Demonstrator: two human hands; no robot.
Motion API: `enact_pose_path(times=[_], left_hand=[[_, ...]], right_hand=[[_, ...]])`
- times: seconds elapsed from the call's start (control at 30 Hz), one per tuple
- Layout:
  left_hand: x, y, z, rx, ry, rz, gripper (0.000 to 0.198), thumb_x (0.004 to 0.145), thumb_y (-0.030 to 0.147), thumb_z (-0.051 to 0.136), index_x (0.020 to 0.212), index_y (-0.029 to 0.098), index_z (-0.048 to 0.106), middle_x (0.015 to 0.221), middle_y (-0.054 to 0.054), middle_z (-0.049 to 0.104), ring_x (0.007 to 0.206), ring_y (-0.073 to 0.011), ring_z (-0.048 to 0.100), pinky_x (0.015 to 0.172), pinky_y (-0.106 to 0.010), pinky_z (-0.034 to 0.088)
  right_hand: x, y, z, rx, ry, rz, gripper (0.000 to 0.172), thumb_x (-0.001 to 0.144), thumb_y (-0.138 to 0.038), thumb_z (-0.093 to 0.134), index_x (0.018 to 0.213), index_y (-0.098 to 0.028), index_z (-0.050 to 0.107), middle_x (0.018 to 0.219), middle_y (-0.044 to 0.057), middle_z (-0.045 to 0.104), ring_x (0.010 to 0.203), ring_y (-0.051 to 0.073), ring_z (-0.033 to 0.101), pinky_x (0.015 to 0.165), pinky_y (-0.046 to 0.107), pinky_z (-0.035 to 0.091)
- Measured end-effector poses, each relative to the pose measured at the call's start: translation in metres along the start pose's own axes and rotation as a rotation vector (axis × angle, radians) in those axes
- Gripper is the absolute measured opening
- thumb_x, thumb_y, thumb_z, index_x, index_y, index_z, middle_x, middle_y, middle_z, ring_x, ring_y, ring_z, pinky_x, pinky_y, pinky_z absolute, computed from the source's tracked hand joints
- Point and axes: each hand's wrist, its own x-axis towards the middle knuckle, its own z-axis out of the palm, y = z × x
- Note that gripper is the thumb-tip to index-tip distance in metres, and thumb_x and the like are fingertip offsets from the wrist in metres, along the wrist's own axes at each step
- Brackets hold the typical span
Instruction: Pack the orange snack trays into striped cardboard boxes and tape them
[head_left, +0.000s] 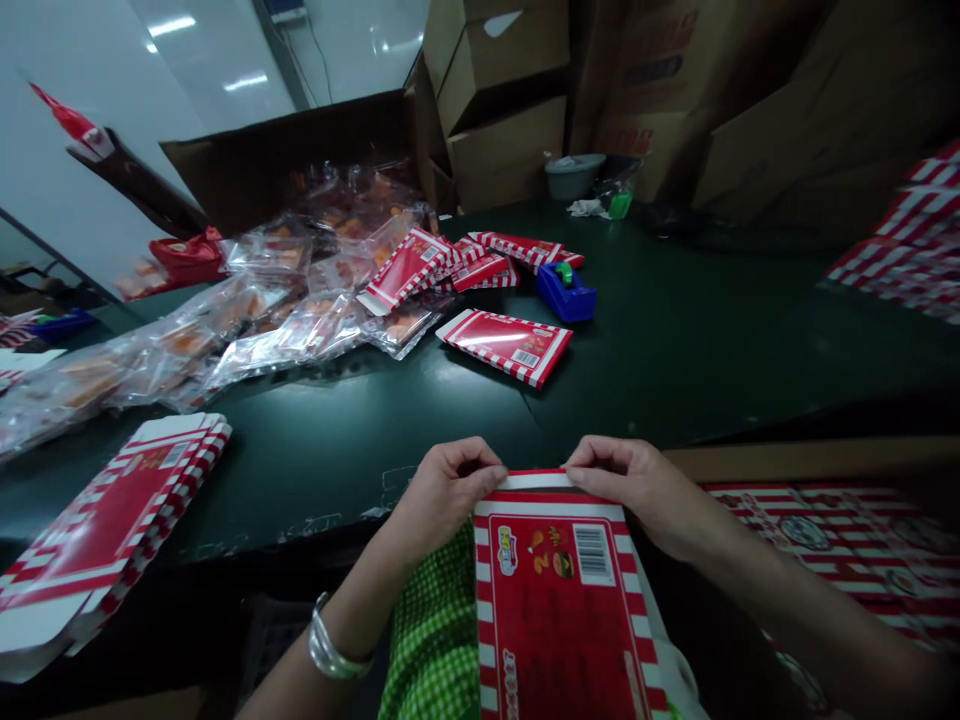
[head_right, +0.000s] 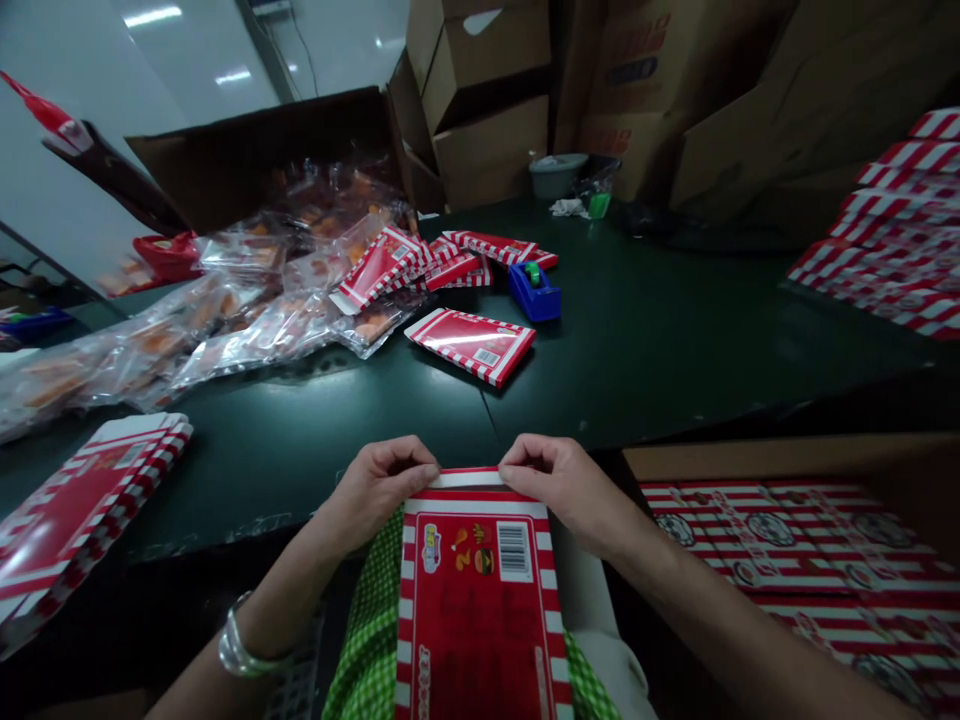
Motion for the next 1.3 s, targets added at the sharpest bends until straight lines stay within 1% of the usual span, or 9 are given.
enact_pose_path(times=[0.17,0.27,0.43,0.57,0.7,0.9,1.1,1.2,1.3], left_hand=[[-0.017,-0.004,0.003,0.072,0.023,0.065,0.028,0.090,0.036,0.054,0.079,0.015,0.070,0.072,-0.001,0.064,0.065,-0.0129,0.053,0.060,-0.022,0.041],[-0.025,-0.007,0.007,0.117,0.030,0.090,0.030,0.093,0.038,0.051,0.090,0.018,0.073,0.085,-0.003,0.072,0.075,-0.0160,0.060,0.065,-0.023,0.046],[-0.028,-0.013,0.016,0.079,0.149,0.061,0.024,0.090,0.033,0.056,0.106,0.023,0.070,0.107,-0.004,0.074,0.093,-0.0196,0.065,0.080,-0.028,0.049],[-0.022,-0.015,0.022,-0.267,0.210,-0.106,0.016,0.076,0.029,0.069,0.087,0.017,0.064,0.091,-0.006,0.072,0.074,-0.0162,0.063,0.065,-0.027,0.050],[-0.021,-0.010,0.020,-0.295,0.106,-0.032,0.017,0.077,0.027,0.070,0.087,0.015,0.064,0.084,-0.005,0.070,0.072,-0.0140,0.062,0.065,-0.025,0.049],[-0.029,-0.009,0.012,-0.383,-0.022,0.022,0.024,0.082,0.025,0.069,0.104,0.018,0.063,0.101,-0.006,0.071,0.085,-0.0149,0.065,0.075,-0.027,0.051],[-0.018,-0.011,0.012,-0.447,0.011,-0.086,0.013,0.075,0.023,0.073,0.083,0.015,0.065,0.080,-0.002,0.069,0.067,-0.0105,0.061,0.063,-0.023,0.047],[-0.009,-0.004,0.014,-0.523,0.060,-0.226,0.013,0.065,0.016,0.073,0.070,0.015,0.061,0.070,0.000,0.067,0.056,-0.0087,0.057,0.056,-0.021,0.043],[-0.008,-0.002,0.018,-0.416,0.062,-0.215,0.009,0.065,0.016,0.070,0.069,0.014,0.062,0.068,-0.001,0.067,0.057,-0.0095,0.056,0.055,-0.021,0.043]], right_hand=[[-0.023,0.008,-0.012,-0.121,-0.033,-0.037,0.042,0.080,-0.059,0.064,0.094,-0.022,0.076,0.093,0.007,0.076,0.082,0.024,0.069,0.070,0.032,0.056],[-0.034,0.015,-0.016,-0.038,-0.082,0.010,0.048,0.086,-0.058,0.058,0.114,-0.022,0.072,0.111,0.010,0.074,0.100,0.028,0.068,0.086,0.038,0.054],[-0.037,0.018,-0.014,0.077,-0.047,0.030,0.046,0.084,-0.051,0.064,0.118,-0.021,0.068,0.112,0.010,0.073,0.095,0.025,0.069,0.079,0.037,0.056],[-0.026,0.005,-0.019,-0.078,-0.111,0.024,0.033,0.082,-0.051,0.065,0.095,-0.021,0.072,0.090,0.005,0.075,0.077,0.020,0.069,0.065,0.030,0.054],[-0.008,-0.016,-0.022,-0.339,-0.216,-0.013,0.028,0.074,-0.050,0.070,0.070,-0.022,0.070,0.068,0.001,0.071,0.059,0.016,0.063,0.052,0.024,0.047],[-0.004,-0.019,-0.020,-0.635,-0.098,-0.191,0.028,0.078,-0.045,0.060,0.066,-0.022,0.070,0.064,0.002,0.070,0.057,0.016,0.060,0.051,0.024,0.043],[-0.014,-0.017,-0.020,-0.746,-0.153,-0.360,0.024,0.083,-0.032,0.053,0.068,-0.020,0.068,0.061,0.000,0.068,0.054,0.013,0.059,0.051,0.023,0.040],[-0.014,-0.018,-0.017,-0.769,-0.169,-0.381,0.023,0.084,-0.027,0.051,0.067,-0.019,0.065,0.061,-0.001,0.066,0.055,0.012,0.057,0.052,0.021,0.039],[-0.013,-0.018,-0.019,-0.757,-0.179,-0.365,0.023,0.085,-0.027,0.053,0.067,-0.020,0.064,0.061,-0.002,0.066,0.055,0.011,0.057,0.051,0.021,0.039]])
